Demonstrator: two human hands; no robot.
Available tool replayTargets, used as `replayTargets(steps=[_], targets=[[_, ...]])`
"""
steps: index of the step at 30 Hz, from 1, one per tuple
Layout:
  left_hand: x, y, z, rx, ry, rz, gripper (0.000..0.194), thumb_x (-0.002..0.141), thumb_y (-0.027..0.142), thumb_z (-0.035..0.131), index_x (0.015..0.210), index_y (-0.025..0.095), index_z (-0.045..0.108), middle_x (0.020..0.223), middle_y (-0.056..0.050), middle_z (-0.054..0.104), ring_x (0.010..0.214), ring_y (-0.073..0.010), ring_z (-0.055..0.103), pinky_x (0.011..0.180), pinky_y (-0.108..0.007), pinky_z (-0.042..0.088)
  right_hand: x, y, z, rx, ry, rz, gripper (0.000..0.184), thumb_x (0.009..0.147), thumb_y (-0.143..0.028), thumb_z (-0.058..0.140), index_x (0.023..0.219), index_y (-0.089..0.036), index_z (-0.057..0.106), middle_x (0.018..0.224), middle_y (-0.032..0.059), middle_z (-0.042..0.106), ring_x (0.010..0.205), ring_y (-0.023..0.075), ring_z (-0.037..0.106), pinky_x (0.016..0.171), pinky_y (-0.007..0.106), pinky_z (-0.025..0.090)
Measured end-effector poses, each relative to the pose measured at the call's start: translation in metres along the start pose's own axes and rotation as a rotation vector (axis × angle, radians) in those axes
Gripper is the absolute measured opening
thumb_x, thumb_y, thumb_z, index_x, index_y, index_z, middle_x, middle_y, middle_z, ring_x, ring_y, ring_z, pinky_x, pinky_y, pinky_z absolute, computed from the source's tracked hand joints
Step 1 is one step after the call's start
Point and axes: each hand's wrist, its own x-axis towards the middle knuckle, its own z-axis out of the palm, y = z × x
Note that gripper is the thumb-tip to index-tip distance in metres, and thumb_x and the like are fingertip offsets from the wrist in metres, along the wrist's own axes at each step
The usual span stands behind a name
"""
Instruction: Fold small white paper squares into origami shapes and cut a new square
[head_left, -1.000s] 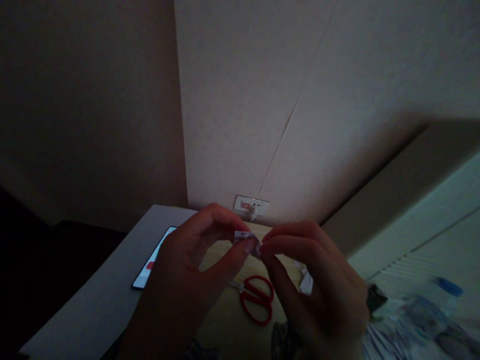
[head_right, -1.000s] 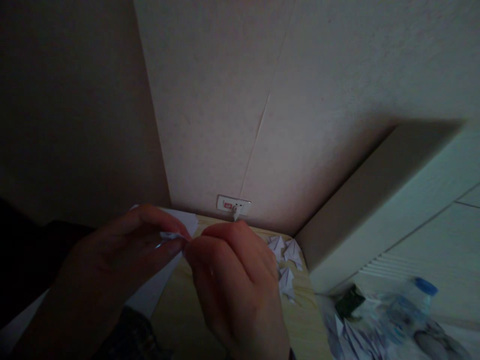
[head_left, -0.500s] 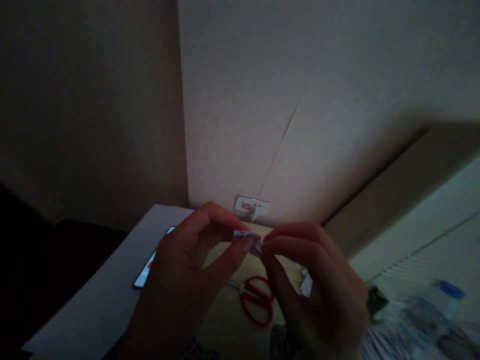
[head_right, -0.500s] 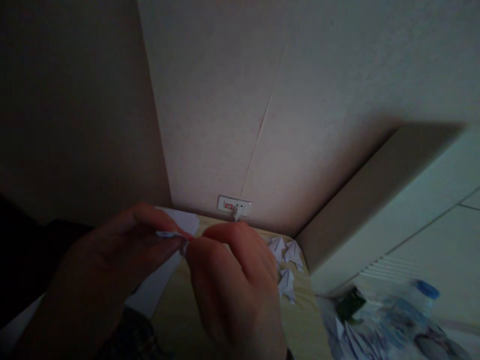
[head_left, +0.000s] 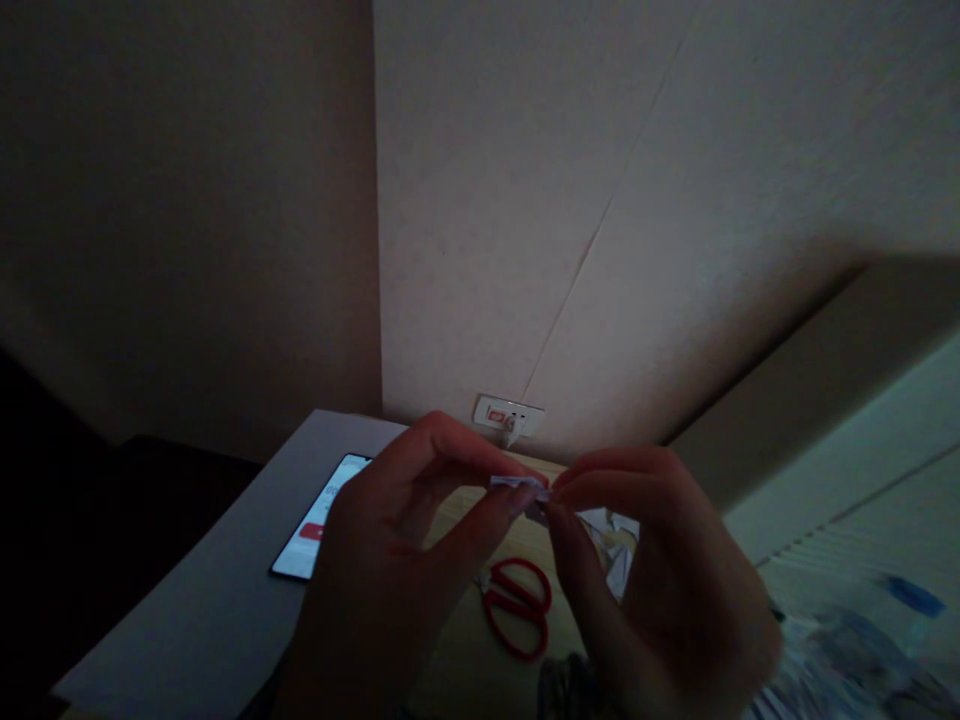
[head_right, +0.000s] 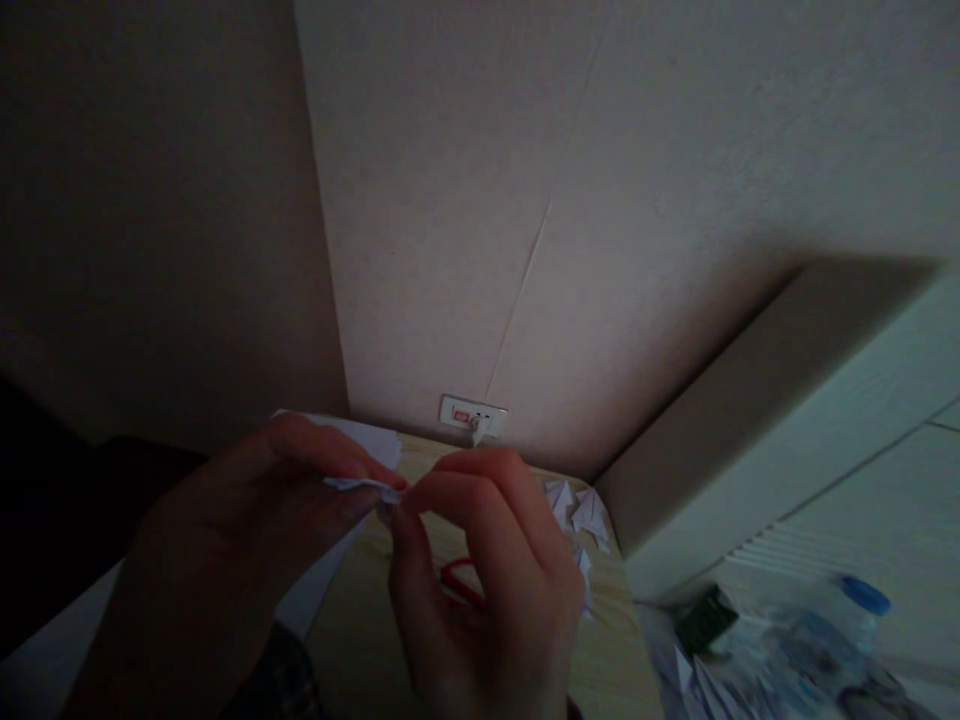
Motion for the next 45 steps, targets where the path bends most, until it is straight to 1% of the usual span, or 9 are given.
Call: replayTargets(steps=[7, 13, 18, 28, 32, 36, 41, 43, 45], targets=[[0.000, -0.002, 0.000, -0.074, -0.010, -0.002, 0.018, 0.073, 0.010, 0.073, 0.066, 0.026, 0.068, 0.068, 0.007, 0.072, 0.070, -0.0114, 0.071, 0.071, -0.017, 0.059, 0.002, 0.002, -0.003, 0.025, -0.043, 0.047, 0.017, 0.084, -0.005, 0.060, 0.083, -0.022, 0.061, 0.083, 0.0001, 0.061, 0.076, 0.0142, 0.060, 0.063, 0.026, 0.048], [0.000, -0.001, -0.002, -0.067, -0.034, -0.038, 0.019, 0.072, 0.009, 0.075, 0.065, 0.026, 0.069, 0.069, 0.006, 0.074, 0.071, -0.0135, 0.072, 0.070, -0.020, 0.060, 0.001, 0.001, -0.003, -0.007, -0.021, 0.077, 0.016, 0.083, -0.007, 0.061, 0.080, -0.023, 0.060, 0.090, 0.0001, 0.058, 0.084, 0.0147, 0.058, 0.069, 0.027, 0.046], [0.001, 0.000, -0.002, -0.045, -0.040, -0.025, 0.018, 0.072, 0.011, 0.075, 0.065, 0.025, 0.068, 0.068, 0.006, 0.072, 0.071, -0.0138, 0.072, 0.070, -0.021, 0.061, 0.001, 0.000, -0.001, -0.034, 0.000, 0.114, 0.015, 0.083, -0.010, 0.060, 0.080, -0.024, 0.060, 0.096, 0.0017, 0.057, 0.092, 0.0175, 0.057, 0.076, 0.030, 0.048], [-0.001, -0.001, 0.001, -0.048, 0.004, 0.005, 0.017, 0.071, 0.011, 0.073, 0.065, 0.025, 0.066, 0.067, 0.006, 0.070, 0.068, -0.0119, 0.069, 0.068, -0.019, 0.058, -0.002, -0.004, 0.007, -0.028, 0.050, 0.154, 0.016, 0.083, -0.010, 0.059, 0.075, -0.024, 0.056, 0.097, 0.0036, 0.053, 0.091, 0.0193, 0.057, 0.069, 0.029, 0.052], [-0.002, -0.002, 0.000, -0.013, 0.035, 0.065, 0.017, 0.070, 0.009, 0.071, 0.065, 0.024, 0.065, 0.067, 0.007, 0.069, 0.066, -0.0100, 0.067, 0.064, -0.016, 0.057, -0.001, -0.005, 0.009, -0.040, 0.065, 0.170, 0.016, 0.084, -0.012, 0.058, 0.074, -0.024, 0.055, 0.098, 0.0044, 0.054, 0.092, 0.0203, 0.058, 0.068, 0.030, 0.053], [-0.003, -0.004, 0.001, -0.034, 0.050, 0.108, 0.022, 0.070, 0.006, 0.073, 0.065, 0.026, 0.067, 0.065, 0.010, 0.069, 0.065, -0.0056, 0.067, 0.064, -0.008, 0.054, -0.001, -0.003, 0.006, -0.039, 0.017, 0.170, 0.016, 0.084, -0.010, 0.058, 0.077, -0.024, 0.056, 0.102, 0.0045, 0.055, 0.096, 0.0203, 0.059, 0.071, 0.029, 0.053], [-0.001, -0.010, -0.001, -0.046, 0.092, 0.173, 0.024, 0.072, 0.006, 0.074, 0.067, 0.028, 0.068, 0.071, 0.011, 0.072, 0.072, -0.0064, 0.069, 0.070, -0.009, 0.055, -0.002, 0.002, 0.000, -0.044, -0.045, 0.205, 0.008, 0.087, -0.020, 0.063, 0.082, -0.026, 0.062, 0.107, 0.0043, 0.057, 0.103, 0.0220, 0.059, 0.077, 0.032, 0.052], [0.000, -0.012, -0.003, -0.037, 0.075, 0.223, 0.023, 0.072, 0.006, 0.075, 0.067, 0.028, 0.068, 0.070, 0.011, 0.071, 0.071, -0.0058, 0.068, 0.069, -0.008, 0.054, -0.002, 0.002, 0.000, -0.028, -0.020, 0.242, 0.009, 0.088, -0.021, 0.064, 0.081, -0.026, 0.063, 0.106, 0.0022, 0.058, 0.102, 0.0204, 0.059, 0.081, 0.032, 0.050], [0.001, -0.013, -0.005, -0.044, 0.045, 0.227, 0.023, 0.072, 0.005, 0.075, 0.068, 0.027, 0.068, 0.069, 0.011, 0.070, 0.069, -0.0052, 0.067, 0.068, -0.007, 0.054, -0.002, 0.002, 0.002, -0.011, -0.010, 0.262, 0.011, 0.087, -0.020, 0.065, 0.079, -0.027, 0.064, 0.105, 0.0003, 0.058, 0.100, 0.0183, 0.058, 0.082, 0.031, 0.048]])
